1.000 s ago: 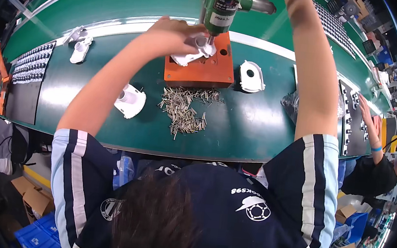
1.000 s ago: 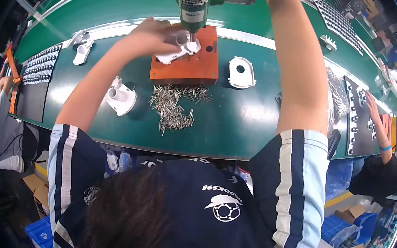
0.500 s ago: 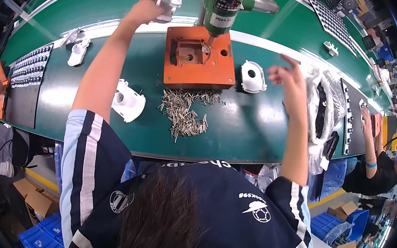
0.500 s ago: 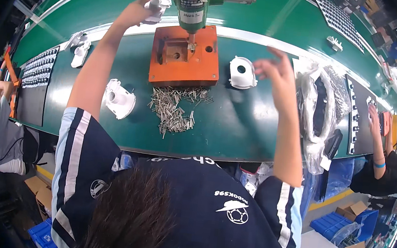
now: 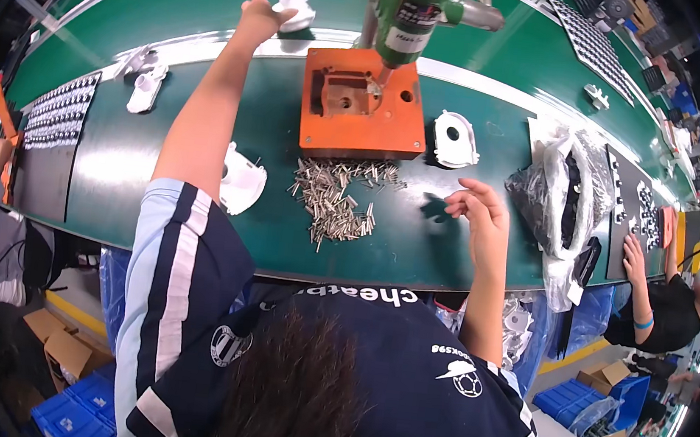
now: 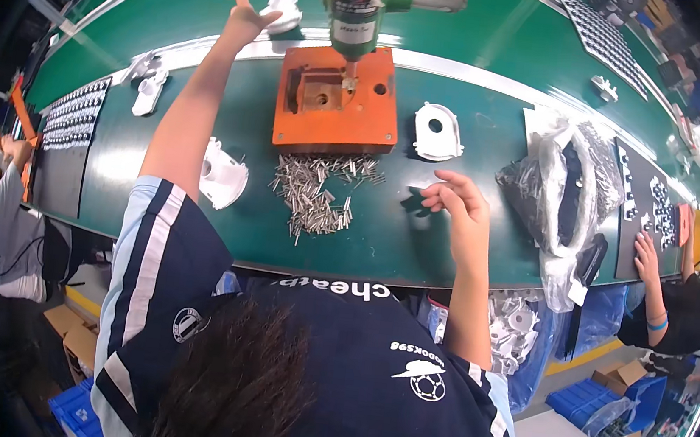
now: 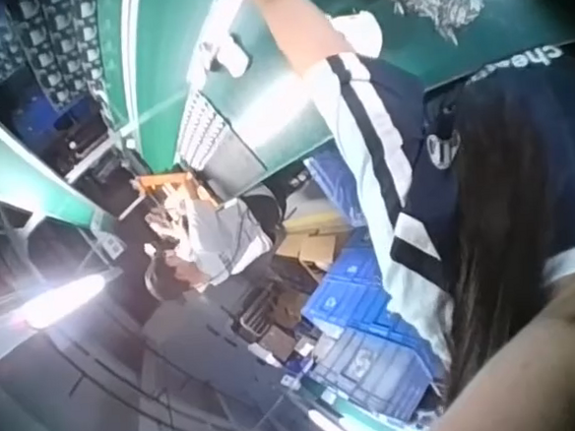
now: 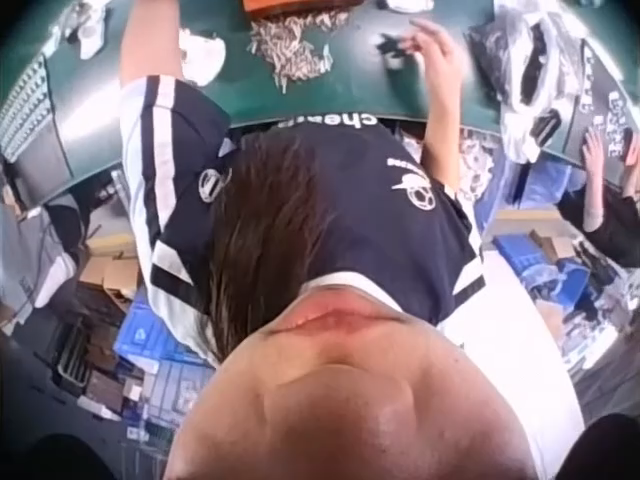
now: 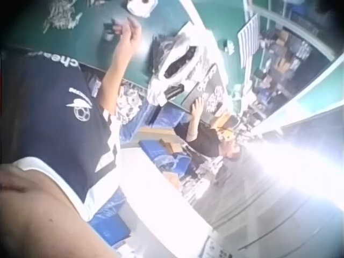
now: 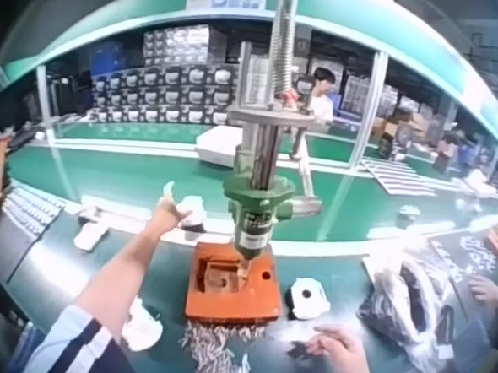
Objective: Assembling small metal components into white plastic parts using a manual press machine on a factory production line.
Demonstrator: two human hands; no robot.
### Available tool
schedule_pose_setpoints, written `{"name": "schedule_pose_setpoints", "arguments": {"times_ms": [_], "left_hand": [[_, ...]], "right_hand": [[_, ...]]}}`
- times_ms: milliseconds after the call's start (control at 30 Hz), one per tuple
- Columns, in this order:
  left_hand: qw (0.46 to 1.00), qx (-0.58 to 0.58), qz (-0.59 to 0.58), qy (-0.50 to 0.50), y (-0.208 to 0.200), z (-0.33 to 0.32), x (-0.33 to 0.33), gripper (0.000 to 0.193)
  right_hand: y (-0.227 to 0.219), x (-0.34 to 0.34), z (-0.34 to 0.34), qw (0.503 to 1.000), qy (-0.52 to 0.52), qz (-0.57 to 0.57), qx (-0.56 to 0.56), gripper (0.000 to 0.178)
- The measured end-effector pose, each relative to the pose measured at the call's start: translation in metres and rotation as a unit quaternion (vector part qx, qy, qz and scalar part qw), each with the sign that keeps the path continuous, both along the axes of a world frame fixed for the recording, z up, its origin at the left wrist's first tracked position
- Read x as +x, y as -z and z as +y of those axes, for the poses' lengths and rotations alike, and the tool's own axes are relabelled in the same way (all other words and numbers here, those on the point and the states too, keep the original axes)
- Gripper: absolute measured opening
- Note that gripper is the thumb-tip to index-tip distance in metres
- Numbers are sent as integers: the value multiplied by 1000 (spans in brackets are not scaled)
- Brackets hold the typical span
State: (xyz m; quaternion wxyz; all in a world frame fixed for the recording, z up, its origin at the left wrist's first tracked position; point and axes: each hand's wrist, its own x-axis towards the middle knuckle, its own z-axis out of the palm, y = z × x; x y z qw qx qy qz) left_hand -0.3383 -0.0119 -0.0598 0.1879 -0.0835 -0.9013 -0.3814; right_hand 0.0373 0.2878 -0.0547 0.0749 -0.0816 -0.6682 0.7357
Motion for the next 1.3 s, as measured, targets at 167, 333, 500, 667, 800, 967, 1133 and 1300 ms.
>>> {"name": "schedule_pose_setpoints", "arguments": {"times_ms": [167,333,500,667,800,967,1133,1300], "left_hand": [[969,-231,-70,44,-70,-43,94,67],[890,-404,-210,-31,-72,-67,237,76],[939,-296,-171,27,-38,-65,284,42],[911,292,-207,205,-48,-44,319,20],[831,509,-105,196,-57,-1,345,17],[921,321,-168,143,-47,11,347,20],[853,428,-231,191,-42,13,353,20],[850,452,-210,169,-42,11,349,26]], "right_hand": [[2,1,-16,999,-40,-18,-9,25],[-2,-8,-53,990,-135,-26,-30,25],[-22,-22,-106,963,-264,-19,-57,24],[-42,-31,-137,974,-202,64,-82,55],[-66,-22,-155,956,-263,70,108,71],[-71,-13,-146,945,-242,38,218,70],[-65,-6,-138,926,-235,86,282,73],[-72,-12,-144,900,-237,165,325,77]]}}
